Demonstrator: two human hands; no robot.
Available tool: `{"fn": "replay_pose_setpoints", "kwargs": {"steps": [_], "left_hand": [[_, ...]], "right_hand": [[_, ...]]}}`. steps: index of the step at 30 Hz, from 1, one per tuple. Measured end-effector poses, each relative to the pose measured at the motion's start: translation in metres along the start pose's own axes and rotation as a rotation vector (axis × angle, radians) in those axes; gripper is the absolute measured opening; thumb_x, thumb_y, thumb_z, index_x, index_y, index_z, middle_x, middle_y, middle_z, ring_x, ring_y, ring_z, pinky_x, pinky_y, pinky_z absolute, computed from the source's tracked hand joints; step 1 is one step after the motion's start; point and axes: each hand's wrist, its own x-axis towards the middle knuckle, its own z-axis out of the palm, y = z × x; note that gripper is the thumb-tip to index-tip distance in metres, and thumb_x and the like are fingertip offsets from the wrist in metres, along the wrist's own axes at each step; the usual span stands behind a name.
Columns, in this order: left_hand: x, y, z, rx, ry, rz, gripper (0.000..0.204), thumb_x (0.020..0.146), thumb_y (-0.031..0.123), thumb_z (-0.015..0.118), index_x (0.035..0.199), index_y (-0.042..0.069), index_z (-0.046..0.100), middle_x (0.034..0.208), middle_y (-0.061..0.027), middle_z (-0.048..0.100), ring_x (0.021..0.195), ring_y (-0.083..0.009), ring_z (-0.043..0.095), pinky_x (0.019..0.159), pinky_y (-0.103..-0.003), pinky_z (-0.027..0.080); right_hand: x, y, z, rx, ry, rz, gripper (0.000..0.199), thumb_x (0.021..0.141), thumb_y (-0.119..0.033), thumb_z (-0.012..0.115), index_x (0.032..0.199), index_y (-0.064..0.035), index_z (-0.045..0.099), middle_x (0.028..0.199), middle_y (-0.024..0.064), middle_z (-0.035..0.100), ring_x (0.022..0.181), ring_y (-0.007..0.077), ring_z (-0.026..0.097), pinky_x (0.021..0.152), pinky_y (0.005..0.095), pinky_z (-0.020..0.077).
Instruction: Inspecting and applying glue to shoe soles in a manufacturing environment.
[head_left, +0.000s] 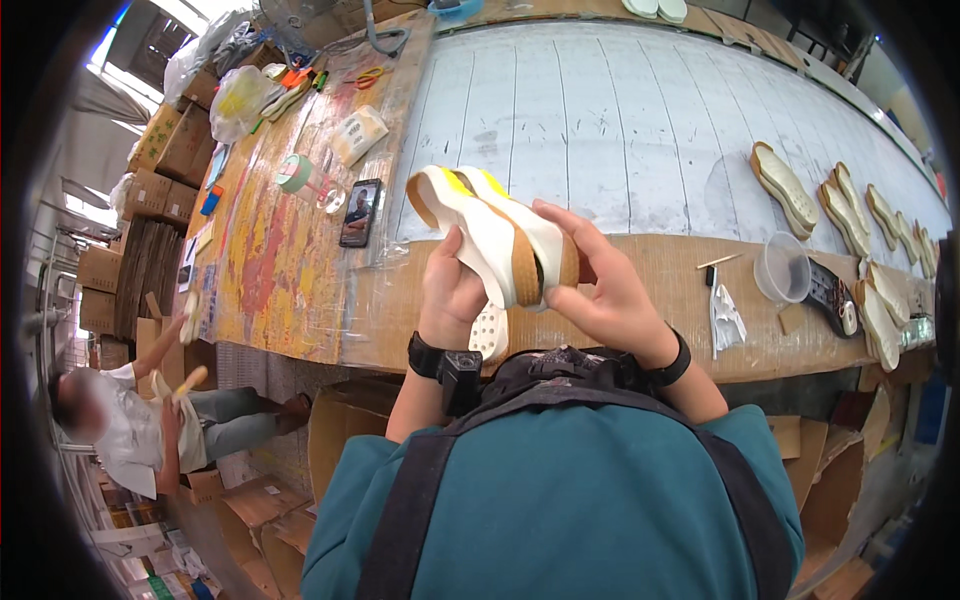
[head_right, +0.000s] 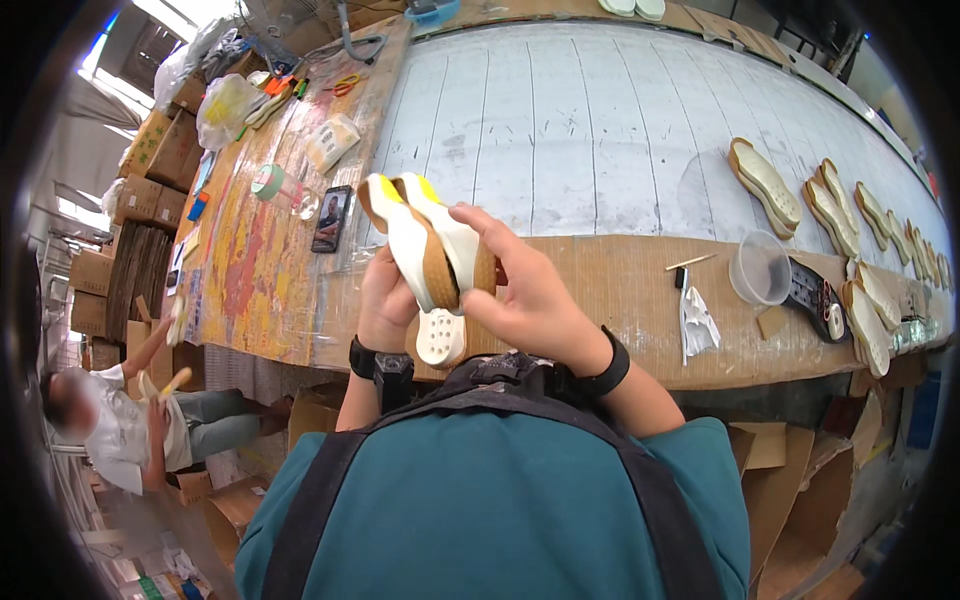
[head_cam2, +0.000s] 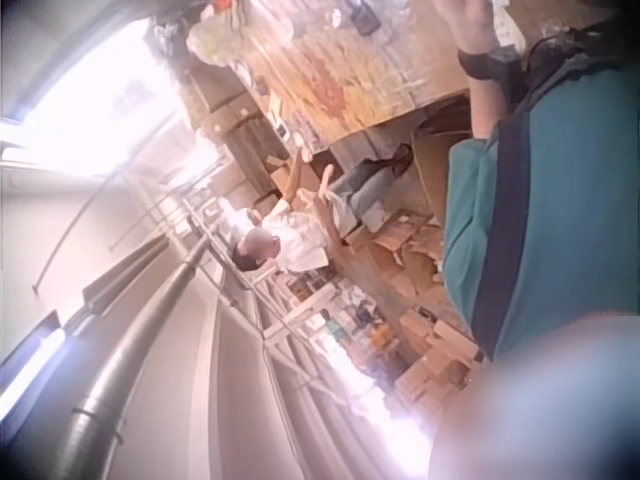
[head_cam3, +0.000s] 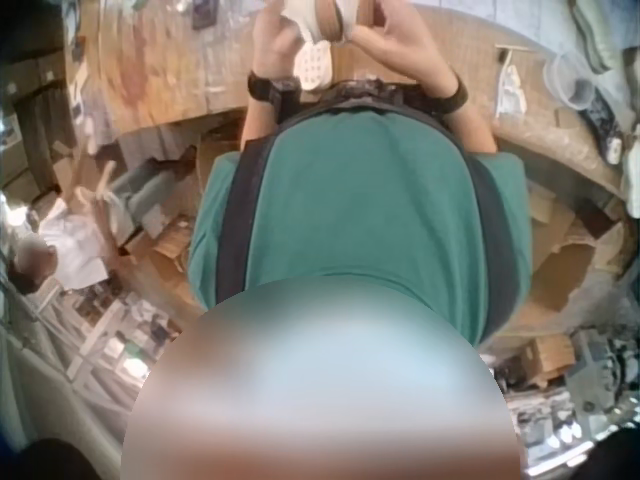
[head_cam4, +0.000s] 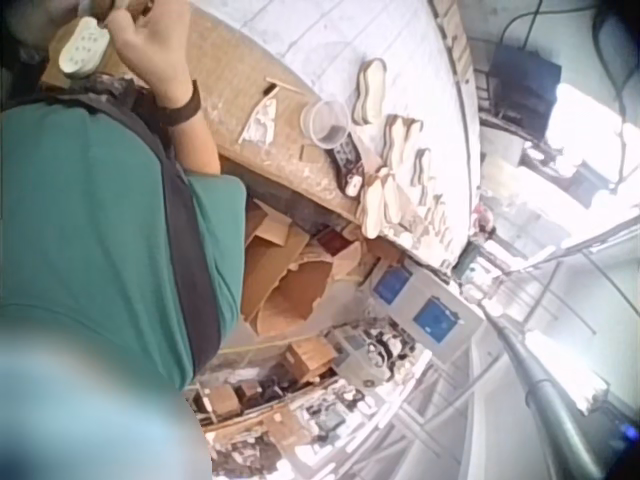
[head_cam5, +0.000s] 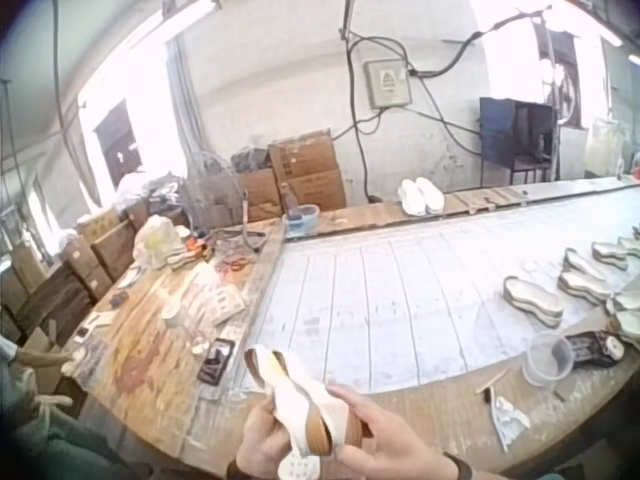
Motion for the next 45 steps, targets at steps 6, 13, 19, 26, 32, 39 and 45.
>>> {"fn": "replay_pose_setpoints", "kwargs": {"steps": [6,13,19,26,32,39,45], "left_hand": [[-0.004,0.011,0.003,-0.081,-0.337,0.000,0.042,0.090,0.026,0.027,0.121,0.000,0.036,0.119,-0.0189,0.044,0.110,-0.0332,0.043,0.096,-0.046,0.032],[-0.011,0.005,0.009,0.086,-0.409,0.194,0.042,0.092,0.029,0.032,0.126,0.004,0.032,0.123,-0.0129,0.042,0.111,-0.0271,0.043,0.096,-0.041,0.033],[-0.018,-0.008,0.024,0.219,-0.275,0.295,0.043,0.091,0.029,0.034,0.126,0.004,0.031,0.122,-0.0109,0.043,0.113,-0.0238,0.041,0.096,-0.038,0.032],[-0.032,-0.024,0.051,0.538,-0.340,0.444,0.051,0.092,0.017,0.032,0.136,0.013,0.006,0.132,-0.0066,0.029,0.119,-0.0179,0.033,0.098,-0.034,0.028],[-0.031,-0.015,0.046,0.536,-0.376,0.314,0.057,0.091,0.012,0.033,0.137,0.014,0.001,0.135,-0.0079,0.028,0.121,-0.0170,0.031,0.100,-0.033,0.025],[-0.031,-0.021,0.049,0.567,-0.420,0.250,0.059,0.085,0.000,0.039,0.136,0.008,0.010,0.138,-0.0119,0.022,0.125,-0.0191,0.025,0.101,-0.031,0.023],[-0.031,-0.023,0.048,0.668,-0.361,0.288,0.061,0.083,-0.001,0.044,0.135,0.003,0.012,0.136,-0.0137,0.024,0.125,-0.0212,0.026,0.101,-0.033,0.024]], "right_hand": [[-0.006,0.002,-0.004,0.011,-0.149,-0.097,0.074,0.066,-0.003,0.059,0.131,-0.0062,0.023,0.128,0.0107,0.033,0.114,0.0239,0.041,0.092,0.0362,0.0365],[-0.001,-0.004,-0.011,-0.126,-0.215,-0.147,0.072,0.066,-0.014,0.067,0.127,-0.0059,0.030,0.126,0.0147,0.033,0.115,0.0289,0.036,0.095,0.0376,0.0326],[0.002,-0.011,0.001,-0.439,-0.096,-0.193,0.079,0.067,-0.021,0.070,0.128,-0.0005,0.027,0.127,0.0226,0.031,0.117,0.0350,0.035,0.094,0.0357,0.0326],[0.004,0.027,0.002,-0.294,0.239,-0.174,0.056,0.082,-0.007,0.052,0.130,0.0016,0.024,0.123,0.0200,0.041,0.114,0.0294,0.042,0.092,0.0335,0.0347],[-0.007,0.033,-0.021,0.426,0.083,0.330,0.041,0.090,-0.015,0.042,0.127,-0.0006,0.033,0.114,0.0057,0.049,0.101,0.0108,0.046,0.087,0.0260,0.0375],[-0.002,0.026,-0.023,0.755,0.173,0.479,0.034,0.091,-0.018,0.039,0.118,0.0015,0.039,0.106,0.0113,0.054,0.089,0.0166,0.057,0.076,0.0291,0.0484],[0.003,0.032,-0.029,1.014,0.074,0.578,0.035,0.090,-0.017,0.041,0.118,0.0025,0.037,0.106,0.0119,0.054,0.089,0.0167,0.058,0.075,0.0283,0.0495]]}}
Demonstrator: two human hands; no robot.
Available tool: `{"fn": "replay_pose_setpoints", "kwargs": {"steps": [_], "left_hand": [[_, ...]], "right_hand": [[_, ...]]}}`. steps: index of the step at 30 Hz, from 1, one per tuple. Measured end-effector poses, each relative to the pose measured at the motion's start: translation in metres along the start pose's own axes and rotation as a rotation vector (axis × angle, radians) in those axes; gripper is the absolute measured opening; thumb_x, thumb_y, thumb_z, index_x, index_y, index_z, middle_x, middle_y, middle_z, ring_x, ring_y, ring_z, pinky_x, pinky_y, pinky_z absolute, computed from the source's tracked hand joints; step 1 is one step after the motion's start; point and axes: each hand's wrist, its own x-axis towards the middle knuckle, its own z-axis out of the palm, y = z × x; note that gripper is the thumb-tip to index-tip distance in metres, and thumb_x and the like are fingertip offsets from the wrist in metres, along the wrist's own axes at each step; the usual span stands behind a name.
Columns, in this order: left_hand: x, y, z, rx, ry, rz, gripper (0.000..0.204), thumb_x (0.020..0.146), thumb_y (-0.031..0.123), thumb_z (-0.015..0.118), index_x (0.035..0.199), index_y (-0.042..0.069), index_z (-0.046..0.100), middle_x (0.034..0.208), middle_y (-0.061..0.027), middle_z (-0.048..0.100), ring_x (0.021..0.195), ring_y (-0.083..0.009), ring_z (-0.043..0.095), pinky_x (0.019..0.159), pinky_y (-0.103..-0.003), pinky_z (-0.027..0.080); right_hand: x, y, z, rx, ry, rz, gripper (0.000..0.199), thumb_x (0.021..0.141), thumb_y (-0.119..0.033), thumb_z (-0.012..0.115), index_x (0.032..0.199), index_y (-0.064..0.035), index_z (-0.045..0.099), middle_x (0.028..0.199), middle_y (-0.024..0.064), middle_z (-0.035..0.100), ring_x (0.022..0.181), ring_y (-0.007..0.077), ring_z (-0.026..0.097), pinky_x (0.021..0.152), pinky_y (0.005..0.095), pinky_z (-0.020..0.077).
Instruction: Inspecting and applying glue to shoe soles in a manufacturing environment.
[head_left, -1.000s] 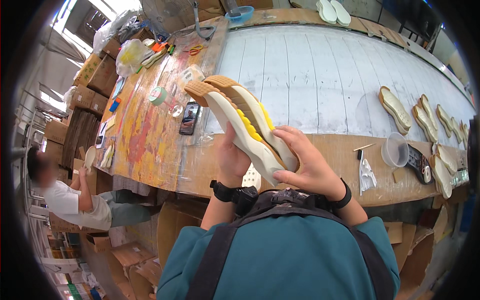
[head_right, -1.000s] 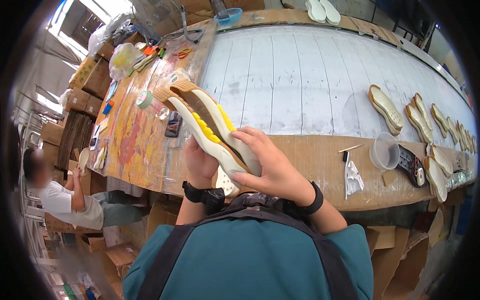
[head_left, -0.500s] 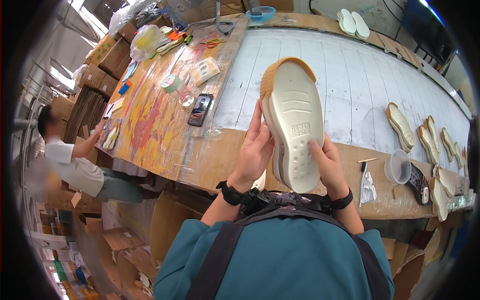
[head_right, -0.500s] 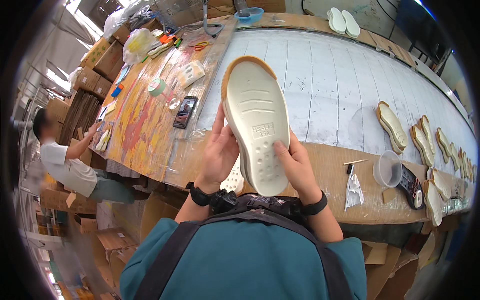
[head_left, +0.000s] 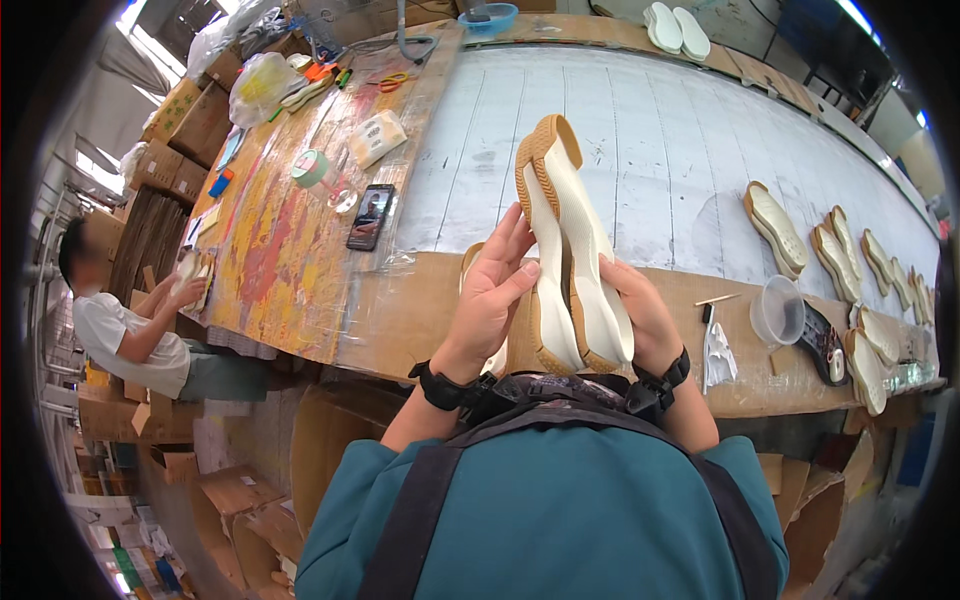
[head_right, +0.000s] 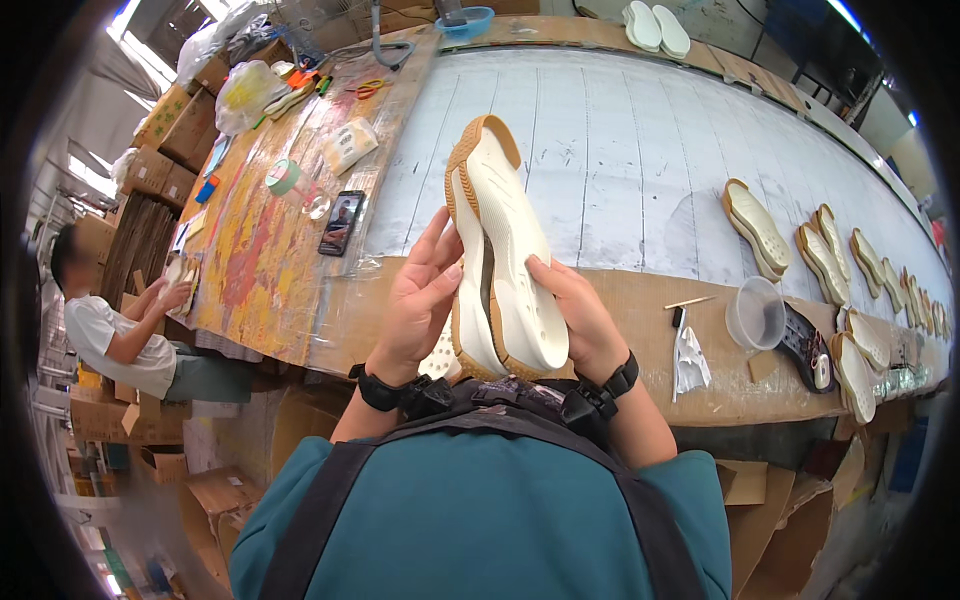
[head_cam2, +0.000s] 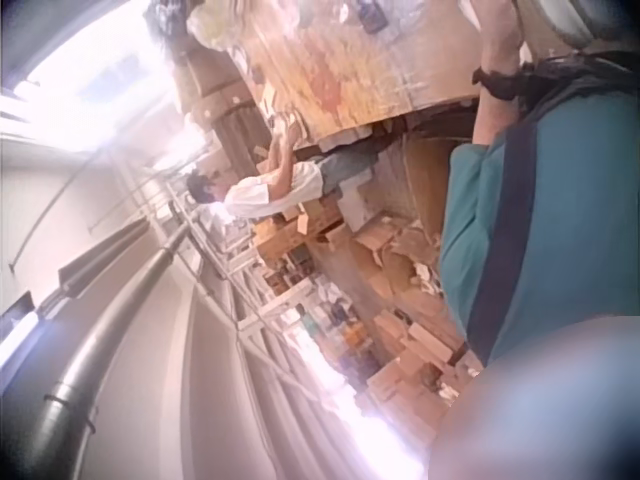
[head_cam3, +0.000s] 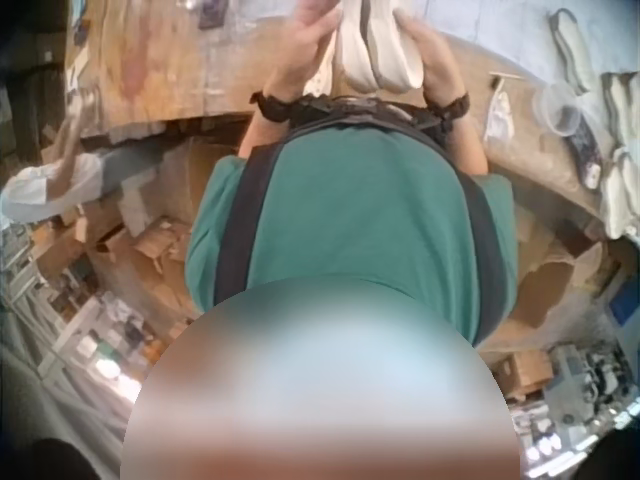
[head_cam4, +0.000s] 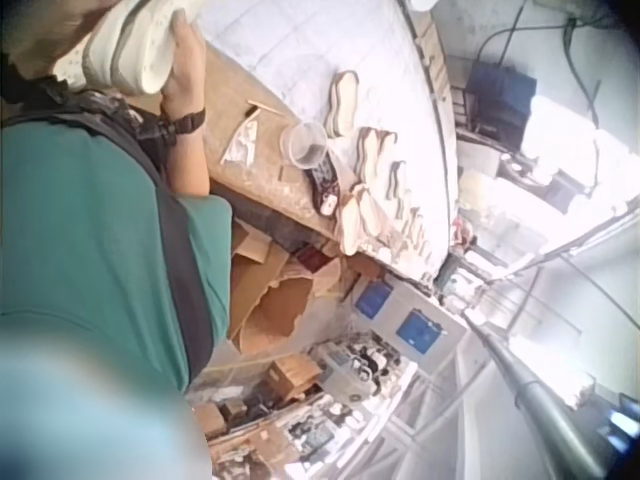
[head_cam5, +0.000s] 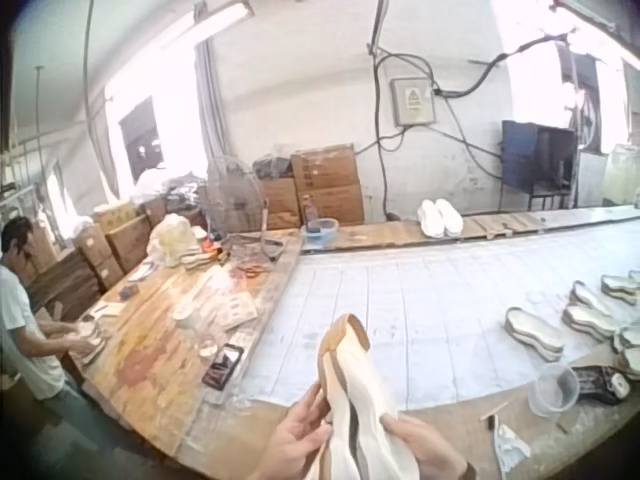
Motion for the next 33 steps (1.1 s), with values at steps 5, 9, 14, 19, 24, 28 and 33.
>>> {"fn": "replay_pose_setpoints", "kwargs": {"steps": [5,9,14,19,24,28,33], "left_hand": [[-0.003,-0.002,-0.001,0.007,0.035,-0.035,0.064,0.083,0.004,0.048,0.134,0.003,0.011,0.134,-0.0131,0.027,0.122,-0.0200,0.028,0.100,-0.032,0.025],[-0.006,-0.012,-0.001,0.032,0.219,-0.140,0.065,0.085,0.012,0.051,0.134,0.002,0.009,0.131,-0.0124,0.031,0.118,-0.0180,0.034,0.098,-0.031,0.029],[-0.003,-0.043,-0.041,-0.493,0.317,-0.273,0.039,0.091,0.024,0.037,0.123,0.002,0.033,0.114,-0.0126,0.049,0.101,-0.0240,0.051,0.085,-0.037,0.044],[-0.011,-0.013,-0.008,-0.029,0.250,-0.099,0.033,0.091,0.021,0.035,0.117,0.002,0.040,0.111,-0.0131,0.051,0.100,-0.0230,0.053,0.083,-0.035,0.046],[-0.011,-0.026,-0.016,-0.155,0.290,-0.185,0.037,0.092,0.025,0.030,0.122,0.004,0.035,0.117,-0.0124,0.047,0.105,-0.0253,0.050,0.087,-0.038,0.044],[-0.003,-0.031,-0.030,-0.450,0.412,-0.323,0.043,0.093,0.026,0.022,0.130,0.003,0.020,0.128,-0.0154,0.034,0.117,-0.0285,0.037,0.098,-0.043,0.031],[-0.006,-0.033,-0.028,-0.412,0.468,-0.244,0.043,0.093,0.026,0.022,0.130,0.004,0.020,0.128,-0.0155,0.034,0.117,-0.0283,0.037,0.098,-0.043,0.032]], "right_hand": [[0.003,0.000,-0.007,-0.007,0.031,0.069,0.034,0.089,-0.015,0.041,0.118,0.0021,0.038,0.107,0.0115,0.053,0.088,0.0172,0.059,0.074,0.0279,0.0500],[0.001,-0.006,-0.001,-0.301,0.058,-0.060,0.040,0.089,-0.015,0.042,0.124,0.0024,0.034,0.111,0.0117,0.051,0.095,0.0155,0.055,0.079,0.0269,0.0465],[-0.002,-0.012,0.028,-0.609,-0.135,-0.206,0.048,0.089,-0.017,0.043,0.131,0.0012,0.026,0.127,0.0127,0.039,0.117,0.0174,0.037,0.096,0.0304,0.0305],[-0.002,-0.011,0.036,-0.509,-0.204,-0.247,0.045,0.088,-0.014,0.045,0.128,0.0019,0.032,0.128,0.0173,0.037,0.118,0.0188,0.036,0.097,0.0297,0.0292],[-0.004,-0.002,0.035,-0.708,-0.224,-0.351,0.047,0.084,-0.008,0.049,0.127,-0.0003,0.034,0.135,0.0160,0.026,0.120,0.0197,0.034,0.097,0.0305,0.0307],[-0.008,-0.001,0.037,-0.683,-0.206,-0.329,0.049,0.081,-0.005,0.053,0.126,-0.0008,0.036,0.137,0.0150,0.022,0.120,0.0198,0.033,0.097,0.0307,0.0305],[-0.009,0.004,0.036,-0.669,-0.201,-0.314,0.052,0.079,-0.008,0.057,0.125,-0.0007,0.036,0.136,0.0160,0.021,0.121,0.0211,0.031,0.096,0.0319,0.0309]]}}
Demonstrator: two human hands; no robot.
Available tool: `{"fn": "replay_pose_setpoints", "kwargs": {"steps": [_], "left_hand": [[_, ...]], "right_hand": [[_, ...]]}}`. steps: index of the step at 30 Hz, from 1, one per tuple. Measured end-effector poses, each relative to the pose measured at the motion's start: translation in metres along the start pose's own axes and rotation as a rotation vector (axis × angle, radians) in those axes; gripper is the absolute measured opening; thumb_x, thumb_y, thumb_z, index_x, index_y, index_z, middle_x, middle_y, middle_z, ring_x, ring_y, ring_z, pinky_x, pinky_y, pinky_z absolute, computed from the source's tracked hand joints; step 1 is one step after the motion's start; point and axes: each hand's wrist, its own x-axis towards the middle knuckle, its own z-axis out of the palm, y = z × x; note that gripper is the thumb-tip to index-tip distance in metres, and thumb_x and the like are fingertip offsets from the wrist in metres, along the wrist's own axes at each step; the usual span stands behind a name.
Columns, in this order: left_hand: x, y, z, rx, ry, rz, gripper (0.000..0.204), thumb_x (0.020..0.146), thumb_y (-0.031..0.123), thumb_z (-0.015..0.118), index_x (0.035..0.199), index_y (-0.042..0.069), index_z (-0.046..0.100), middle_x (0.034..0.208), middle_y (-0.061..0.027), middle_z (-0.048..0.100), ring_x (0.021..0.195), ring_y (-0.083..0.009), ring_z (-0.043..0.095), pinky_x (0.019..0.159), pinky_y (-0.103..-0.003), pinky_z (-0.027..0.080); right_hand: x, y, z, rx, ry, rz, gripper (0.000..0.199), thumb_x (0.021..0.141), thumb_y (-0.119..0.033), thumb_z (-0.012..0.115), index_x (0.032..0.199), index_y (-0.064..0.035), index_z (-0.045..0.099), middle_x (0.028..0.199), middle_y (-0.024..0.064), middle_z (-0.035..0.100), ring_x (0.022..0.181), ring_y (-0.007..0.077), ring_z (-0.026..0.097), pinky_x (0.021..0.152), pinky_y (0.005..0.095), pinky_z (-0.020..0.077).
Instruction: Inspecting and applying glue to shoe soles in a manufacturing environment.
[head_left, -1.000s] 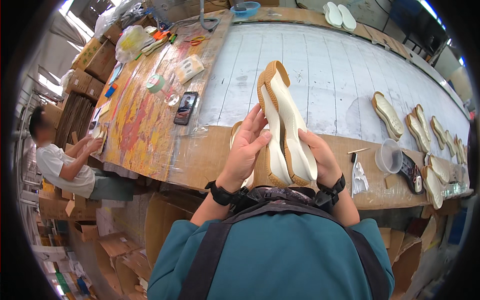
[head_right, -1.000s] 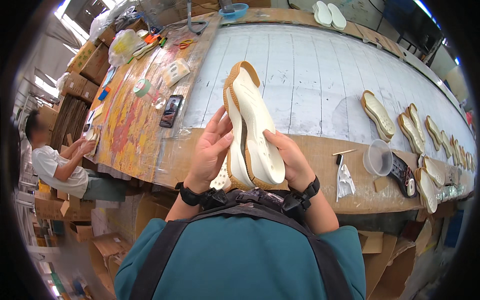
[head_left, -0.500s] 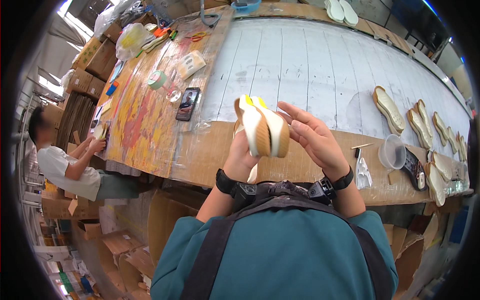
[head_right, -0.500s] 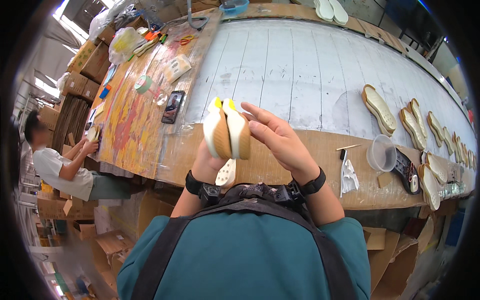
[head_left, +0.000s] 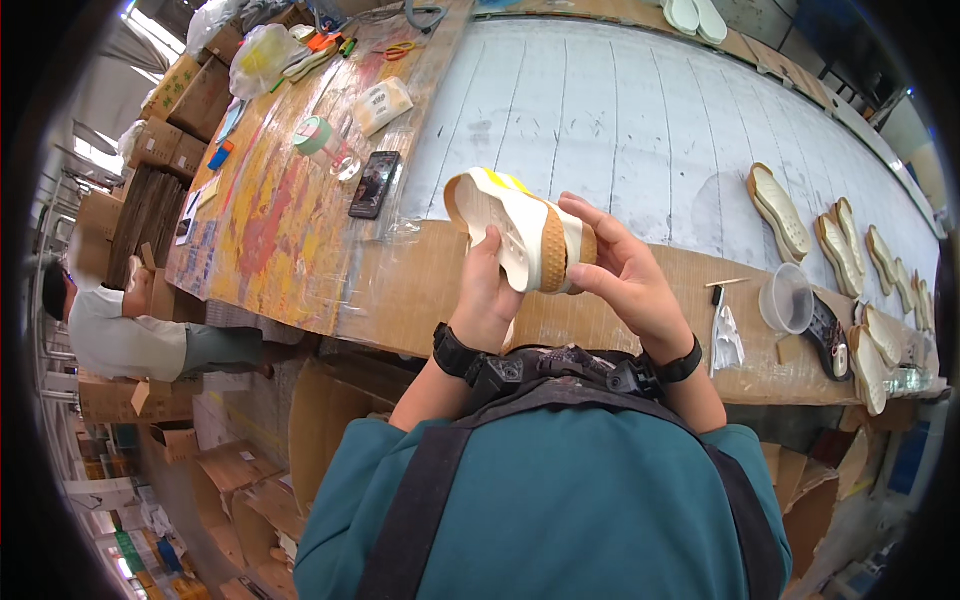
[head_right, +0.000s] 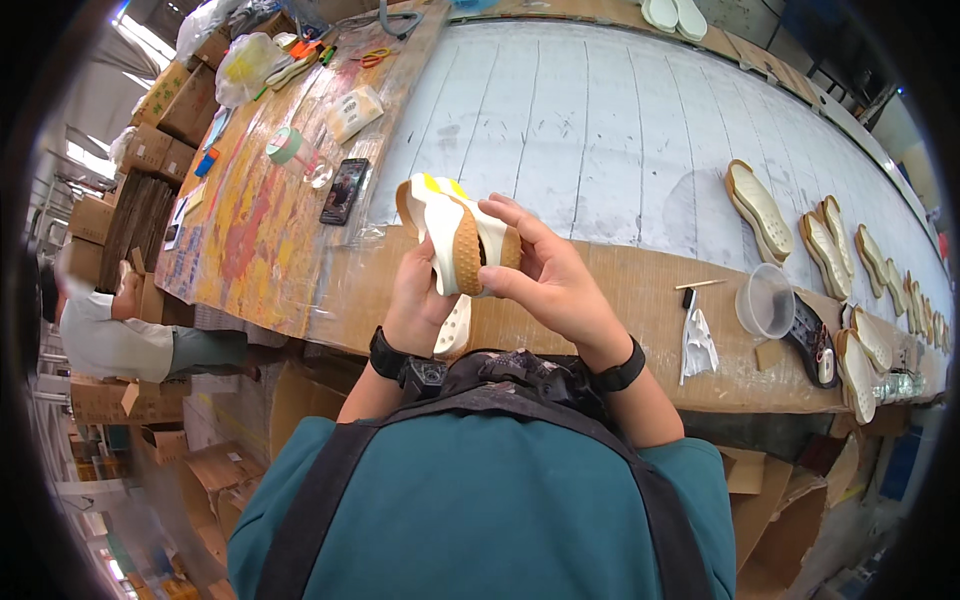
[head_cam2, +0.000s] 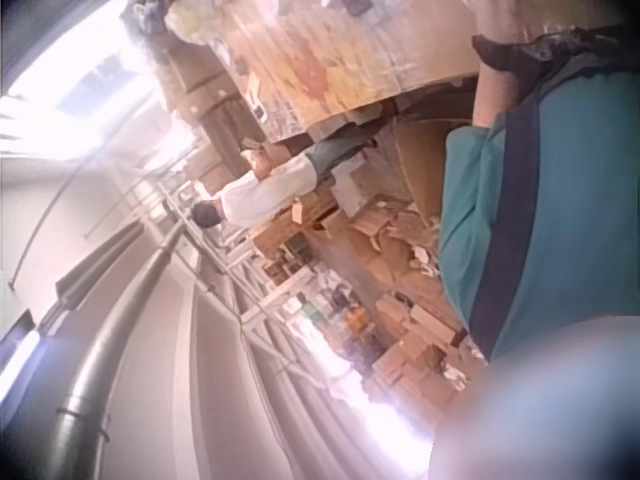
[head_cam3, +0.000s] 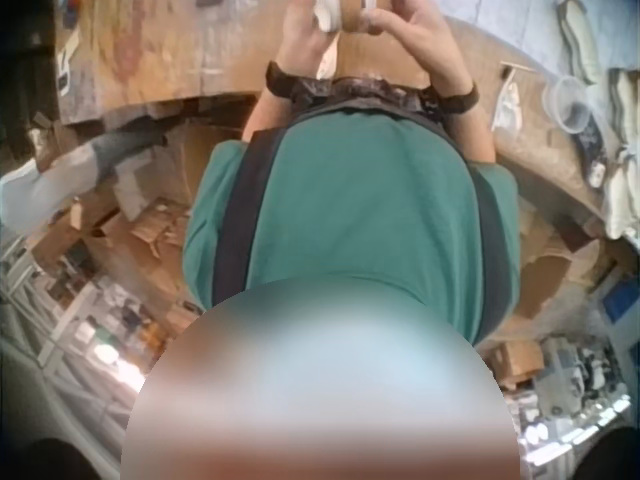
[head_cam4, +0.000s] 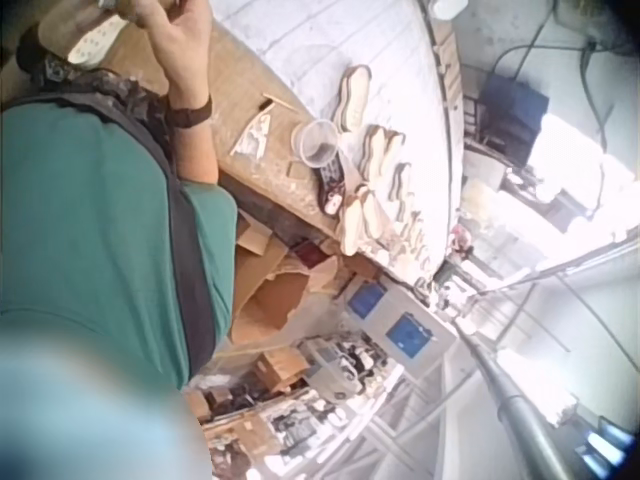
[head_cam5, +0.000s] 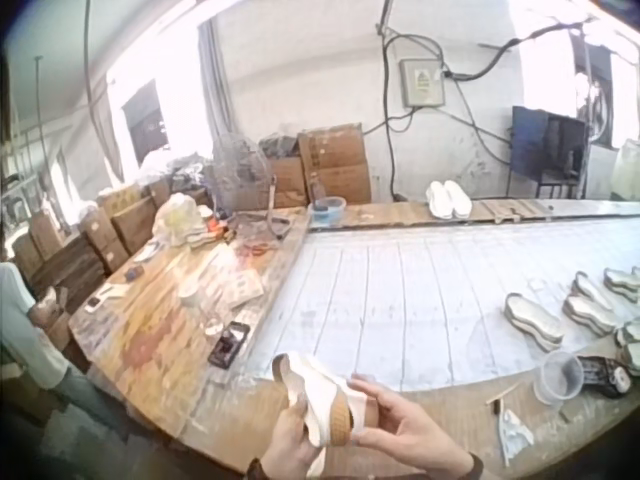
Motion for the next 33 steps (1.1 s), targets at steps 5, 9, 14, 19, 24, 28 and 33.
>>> {"fn": "replay_pose_setpoints", "kwargs": {"steps": [5,9,14,19,24,28,33], "left_hand": [[-0.003,-0.002,0.003,-0.019,0.038,0.077,0.042,0.093,0.026,0.022,0.129,0.004,0.021,0.128,-0.0153,0.035,0.117,-0.0282,0.038,0.098,-0.042,0.032],[0.000,-0.003,0.002,-0.023,0.025,0.195,0.041,0.093,0.026,0.023,0.128,0.003,0.024,0.126,-0.0152,0.037,0.114,-0.0278,0.040,0.097,-0.042,0.034],[0.003,-0.002,-0.002,-0.013,0.027,0.326,0.038,0.093,0.022,0.025,0.126,0.003,0.026,0.124,-0.0147,0.038,0.112,-0.0270,0.043,0.094,-0.041,0.038],[-0.003,0.000,0.002,-0.015,0.006,0.395,0.036,0.093,0.017,0.028,0.127,0.005,0.026,0.124,-0.0134,0.038,0.112,-0.0258,0.043,0.094,-0.040,0.038],[-0.008,-0.001,0.012,-0.007,0.036,0.457,0.036,0.092,0.013,0.031,0.127,0.006,0.025,0.125,-0.0127,0.036,0.113,-0.0254,0.041,0.095,-0.041,0.038],[-0.007,0.000,0.008,0.008,0.042,0.487,0.037,0.090,0.010,0.034,0.126,0.006,0.026,0.125,-0.0135,0.036,0.112,-0.0259,0.042,0.094,-0.041,0.038],[0.009,0.027,-0.043,0.073,-0.043,0.182,0.037,0.089,0.009,0.039,0.123,0.002,0.029,0.120,-0.0156,0.043,0.106,-0.0273,0.047,0.091,-0.041,0.040]], "right_hand": [[-0.001,0.013,0.007,-0.244,0.098,-0.130,0.056,0.077,-0.018,0.062,0.124,-0.0020,0.037,0.135,0.0201,0.022,0.125,0.0263,0.025,0.097,0.0351,0.0280],[0.004,0.019,0.016,-0.432,0.202,-0.214,0.054,0.077,-0.024,0.061,0.121,-0.0011,0.040,0.132,0.0240,0.025,0.124,0.0317,0.025,0.098,0.0368,0.0262],[0.011,0.024,0.023,-0.566,0.240,-0.392,0.049,0.076,-0.019,0.059,0.118,0.0002,0.042,0.125,0.0220,0.034,0.117,0.0326,0.035,0.095,0.0365,0.0305],[0.012,0.026,0.030,-0.666,0.362,-0.444,0.043,0.073,-0.010,0.055,0.113,0.0002,0.044,0.115,0.0176,0.044,0.107,0.0313,0.044,0.089,0.0342,0.0370],[0.014,0.036,0.023,-0.660,0.394,-0.477,0.045,0.071,-0.007,0.055,0.113,-0.0005,0.042,0.114,0.0176,0.044,0.106,0.0319,0.044,0.089,0.0345,0.0369],[0.011,0.033,0.023,-0.667,0.356,-0.441,0.043,0.074,-0.008,0.057,0.114,-0.0001,0.042,0.119,0.0157,0.043,0.111,0.0250,0.042,0.091,0.0322,0.0358],[-0.002,0.035,0.000,-0.434,0.181,-0.122,0.048,0.080,-0.020,0.058,0.119,0.0001,0.040,0.123,0.0134,0.041,0.112,0.0238,0.043,0.089,0.0311,0.0394]]}}
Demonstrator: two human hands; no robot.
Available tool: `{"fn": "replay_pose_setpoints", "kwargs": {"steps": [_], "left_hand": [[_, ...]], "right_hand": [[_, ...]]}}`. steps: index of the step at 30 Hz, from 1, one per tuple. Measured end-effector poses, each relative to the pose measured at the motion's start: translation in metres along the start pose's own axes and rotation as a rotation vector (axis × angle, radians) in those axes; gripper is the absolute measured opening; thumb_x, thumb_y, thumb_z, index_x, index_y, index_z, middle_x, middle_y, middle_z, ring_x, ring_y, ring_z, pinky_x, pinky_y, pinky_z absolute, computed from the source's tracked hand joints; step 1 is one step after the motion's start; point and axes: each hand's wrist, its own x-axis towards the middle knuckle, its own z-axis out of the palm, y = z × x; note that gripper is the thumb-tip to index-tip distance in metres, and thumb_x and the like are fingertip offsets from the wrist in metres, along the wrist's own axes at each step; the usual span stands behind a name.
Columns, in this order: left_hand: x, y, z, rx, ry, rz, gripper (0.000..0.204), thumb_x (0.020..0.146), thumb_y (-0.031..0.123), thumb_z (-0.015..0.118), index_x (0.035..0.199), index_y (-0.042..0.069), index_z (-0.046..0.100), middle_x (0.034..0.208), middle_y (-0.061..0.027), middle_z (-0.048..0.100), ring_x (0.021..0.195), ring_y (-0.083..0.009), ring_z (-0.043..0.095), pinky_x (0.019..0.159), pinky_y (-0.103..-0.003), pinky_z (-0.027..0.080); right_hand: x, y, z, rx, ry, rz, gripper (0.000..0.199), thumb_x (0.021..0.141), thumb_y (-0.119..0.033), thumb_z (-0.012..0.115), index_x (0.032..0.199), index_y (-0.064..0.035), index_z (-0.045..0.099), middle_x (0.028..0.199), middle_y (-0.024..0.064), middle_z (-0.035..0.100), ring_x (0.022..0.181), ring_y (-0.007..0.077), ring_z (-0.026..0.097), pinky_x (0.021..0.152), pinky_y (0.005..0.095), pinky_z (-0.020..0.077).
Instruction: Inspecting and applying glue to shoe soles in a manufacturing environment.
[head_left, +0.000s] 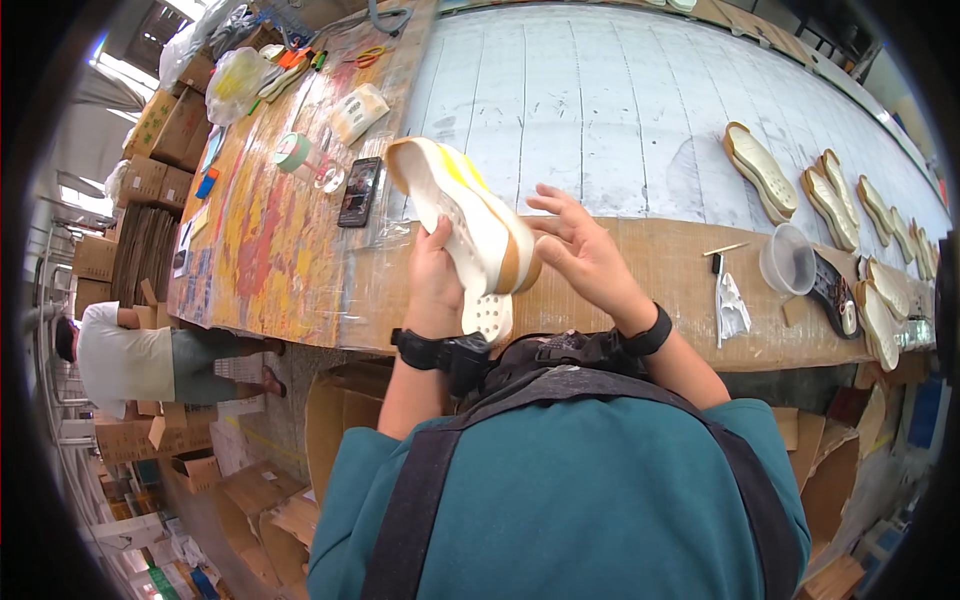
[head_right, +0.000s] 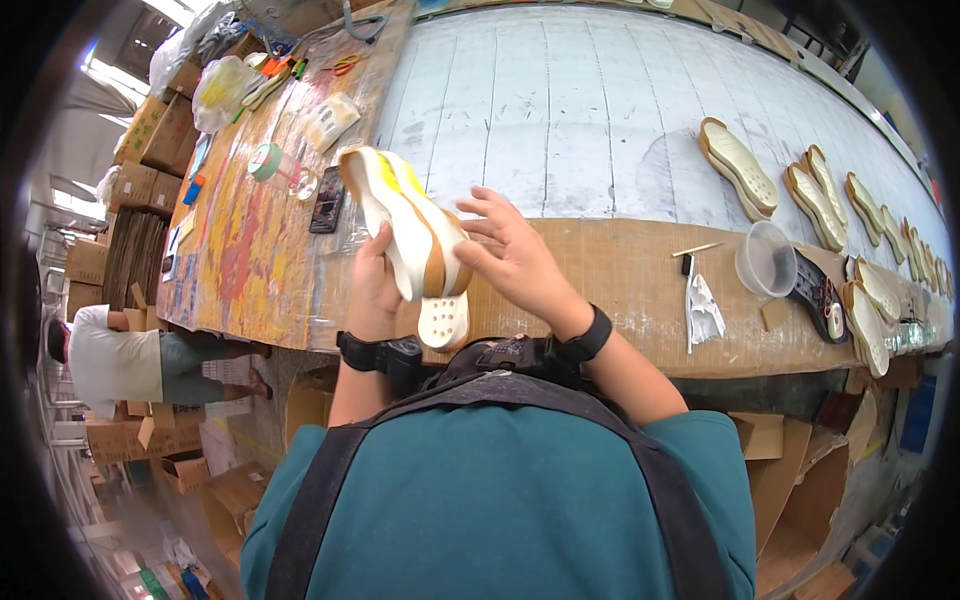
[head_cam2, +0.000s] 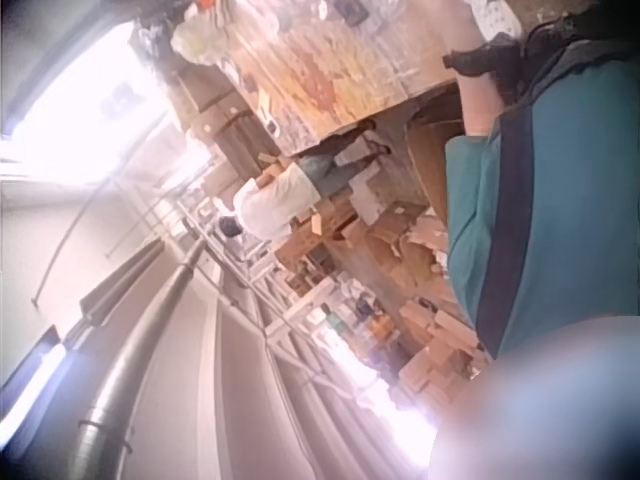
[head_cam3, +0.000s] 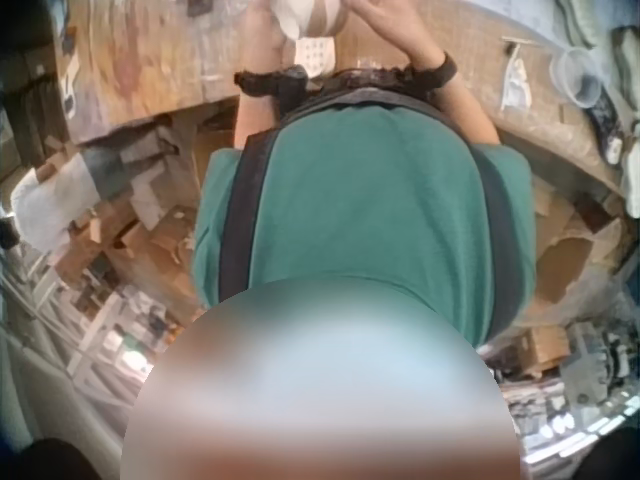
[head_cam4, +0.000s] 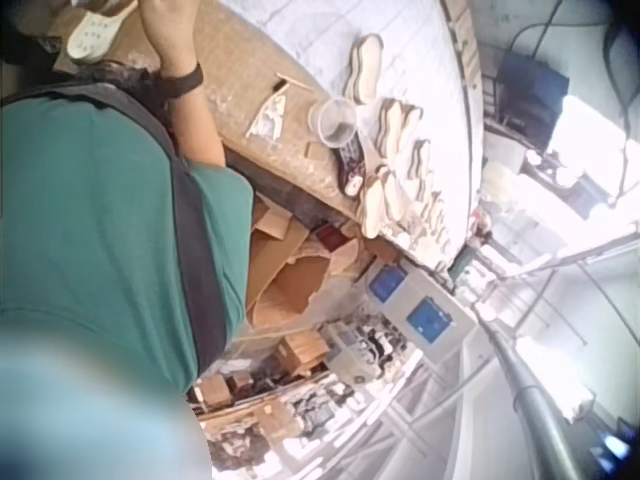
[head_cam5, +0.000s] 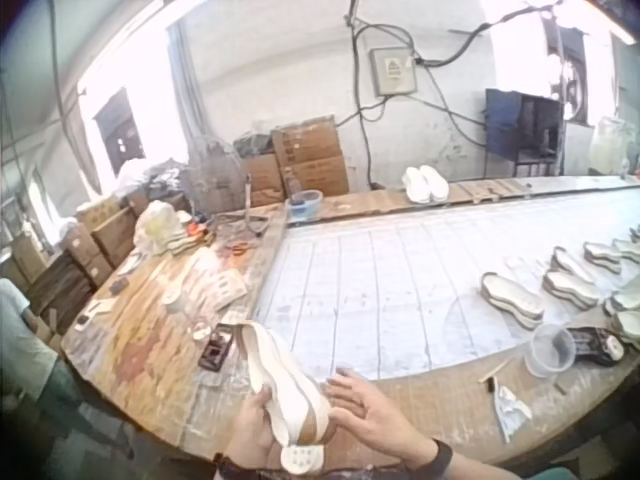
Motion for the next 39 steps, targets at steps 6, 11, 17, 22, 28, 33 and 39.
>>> {"fn": "replay_pose_setpoints", "kwargs": {"steps": [6,11,17,22,28,33,39], "left_hand": [[-0.004,-0.007,-0.063,0.312,0.077,-0.421,0.032,0.086,0.009,0.046,0.114,-0.005,0.039,0.106,-0.0173,0.053,0.091,-0.0264,0.057,0.079,-0.036,0.048],[-0.001,-0.022,-0.102,1.279,-0.058,-0.155,0.046,0.080,0.015,0.058,0.116,-0.007,0.039,0.100,-0.0154,0.056,0.086,-0.0211,0.058,0.075,-0.032,0.049],[-0.007,-0.025,-0.098,0.465,-0.053,-0.641,0.042,0.082,0.021,0.057,0.115,-0.001,0.043,0.102,-0.0110,0.058,0.086,-0.0166,0.060,0.073,-0.028,0.050],[-0.019,-0.027,-0.086,0.413,-0.082,-0.584,0.046,0.081,0.022,0.058,0.117,-0.001,0.041,0.105,-0.0112,0.056,0.089,-0.0164,0.059,0.075,-0.027,0.049],[-0.052,-0.023,-0.079,0.060,0.060,-0.422,0.049,0.082,0.030,0.054,0.117,-0.002,0.042,0.107,-0.0132,0.055,0.093,-0.0218,0.057,0.082,-0.032,0.046],[-0.071,-0.049,-0.186,0.965,0.144,0.391,0.040,0.088,0.026,0.042,0.118,-0.001,0.043,0.113,-0.0122,0.052,0.096,-0.0223,0.055,0.085,-0.032,0.046],[-0.178,0.002,-0.242,0.212,0.470,0.645,0.044,0.086,0.033,0.045,0.119,0.004,0.043,0.116,-0.0110,0.050,0.103,-0.0239,0.051,0.086,-0.039,0.044]], "right_hand": [[-0.001,0.050,-0.022,0.019,-0.323,0.362,0.049,0.083,-0.029,0.055,0.120,0.0001,0.040,0.113,0.0084,0.049,0.101,0.0155,0.049,0.083,0.0274,0.0425],[-0.003,0.095,-0.004,0.115,-0.709,0.816,0.054,0.086,-0.039,0.048,0.123,-0.0011,0.037,0.108,0.0063,0.050,0.092,0.0118,0.050,0.075,0.0240,0.0441],[0.002,0.129,0.018,0.147,-0.791,0.905,0.060,0.086,-0.047,0.042,0.127,-0.0042,0.033,0.119,0.0087,0.044,0.107,0.0162,0.043,0.082,0.0301,0.0419],[-0.001,0.128,0.021,0.252,-0.788,0.876,0.066,0.084,-0.051,0.042,0.130,-0.0061,0.028,0.123,0.0041,0.041,0.107,0.0142,0.040,0.082,0.0299,0.0380],[0.008,0.085,0.024,0.251,-0.758,0.552,0.068,0.084,-0.032,0.053,0.135,-0.0086,0.015,0.124,0.0086,0.039,0.111,0.0180,0.038,0.088,0.0299,0.0370],[0.025,0.063,0.052,0.129,-0.884,0.371,0.059,0.085,-0.033,0.050,0.132,-0.0075,0.026,0.125,0.0107,0.040,0.111,0.0189,0.041,0.090,0.0312,0.0366],[0.021,0.080,0.034,0.193,-0.801,0.677,0.044,0.088,-0.030,0.047,0.122,-0.0040,0.041,0.111,0.0062,0.050,0.098,0.0141,0.050,0.082,0.0268,0.0428]]}}
